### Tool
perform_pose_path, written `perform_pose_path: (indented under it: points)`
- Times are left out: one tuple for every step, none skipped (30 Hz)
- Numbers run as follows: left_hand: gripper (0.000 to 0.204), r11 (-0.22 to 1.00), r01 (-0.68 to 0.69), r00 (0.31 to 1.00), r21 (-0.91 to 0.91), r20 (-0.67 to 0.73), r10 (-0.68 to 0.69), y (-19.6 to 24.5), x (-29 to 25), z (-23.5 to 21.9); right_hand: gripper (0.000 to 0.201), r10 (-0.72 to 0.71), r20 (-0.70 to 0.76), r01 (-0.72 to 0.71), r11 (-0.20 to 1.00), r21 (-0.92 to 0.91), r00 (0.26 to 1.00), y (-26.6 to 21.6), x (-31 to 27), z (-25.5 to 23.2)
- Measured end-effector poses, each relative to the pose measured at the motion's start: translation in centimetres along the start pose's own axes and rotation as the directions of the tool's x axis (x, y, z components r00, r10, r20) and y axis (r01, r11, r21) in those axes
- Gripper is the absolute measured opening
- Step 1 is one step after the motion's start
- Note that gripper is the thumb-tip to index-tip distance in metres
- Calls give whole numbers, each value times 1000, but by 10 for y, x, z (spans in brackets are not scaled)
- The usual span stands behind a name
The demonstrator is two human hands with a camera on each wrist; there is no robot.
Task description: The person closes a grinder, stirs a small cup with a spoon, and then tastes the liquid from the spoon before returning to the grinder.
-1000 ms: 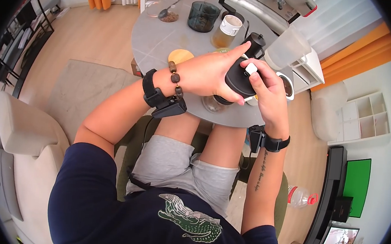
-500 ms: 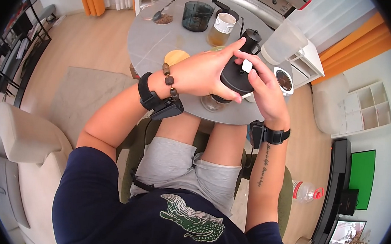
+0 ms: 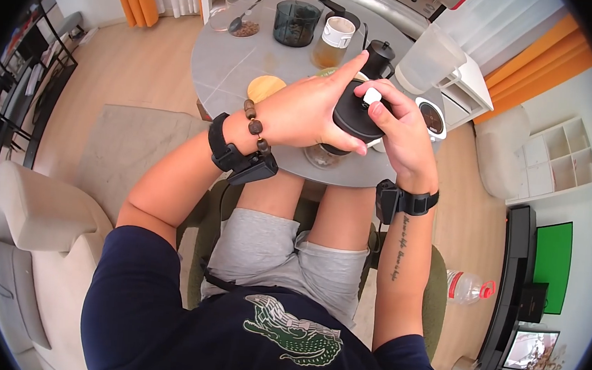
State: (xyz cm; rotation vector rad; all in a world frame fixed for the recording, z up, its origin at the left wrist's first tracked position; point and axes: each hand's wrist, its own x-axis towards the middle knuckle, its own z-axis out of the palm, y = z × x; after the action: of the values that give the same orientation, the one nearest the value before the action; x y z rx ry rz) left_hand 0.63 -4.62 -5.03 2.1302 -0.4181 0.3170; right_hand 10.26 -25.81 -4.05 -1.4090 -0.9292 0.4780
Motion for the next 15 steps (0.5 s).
perform_pose_path:
  points:
    - [139,1000,1,1000,0,2,-1,0,0,0,28,0,-1,0,1000,2,1000,0,0,0]
    - [139,1000,7,1000,1,7,-7,1,0,-1,28,1,-5,-1,1000,3,1000,-2,0,1]
    - [139,1000,13,1000,2,11,-13,1,0,-1,28,1,-8,-1,1000,5,1000,-2,1,1]
    - [139,1000,14,1000,3,12,-14,1,0,-1,28,1,-8,-1,1000,7,1000,-1,1,0]
    - [138,1000,4,1000,4,5,-4,0,0,0,28,6,-8,-6,1000,14,1000,1,1,-1]
    - [138,1000,-7,1000,4,-3,7,0,0,0,28,11,-9,-11,1000,21,1000,1,1,-2]
    - [138,1000,-7,1000,5,-2,7,0,0,0,28,11,-9,-11,1000,21,1000,2,1,-2]
    - [138,1000,2,1000,1,4,-2,1,0,-1,28,10,-10,-9,999,32,1000,2,1,-2]
    - [138,1000,11,1000,-3,10,-11,1,0,-1,28,8,-11,-8,999,42,1000,3,2,-2]
    - [138,1000,12,1000,-3,11,-12,1,0,0,28,9,-12,-8,999,43,1000,3,1,-2]
    - [138,1000,8,1000,-7,9,-8,0,0,0,27,-8,-20,9,999,37,1000,4,2,-1]
    - [138,1000,3,1000,-11,7,-3,0,0,0,27,-26,-29,27,999,30,999,4,1,0]
    - [138,1000,3,1000,-10,9,-3,0,1,0,27,-26,-31,27,999,32,999,4,1,1]
    - [138,1000,4,1000,-16,11,-4,0,1,-1,27,-23,-30,24,999,27,999,2,1,1]
    - [138,1000,5,1000,-22,13,-5,0,0,0,27,-20,-29,21,1000,21,999,2,0,1]
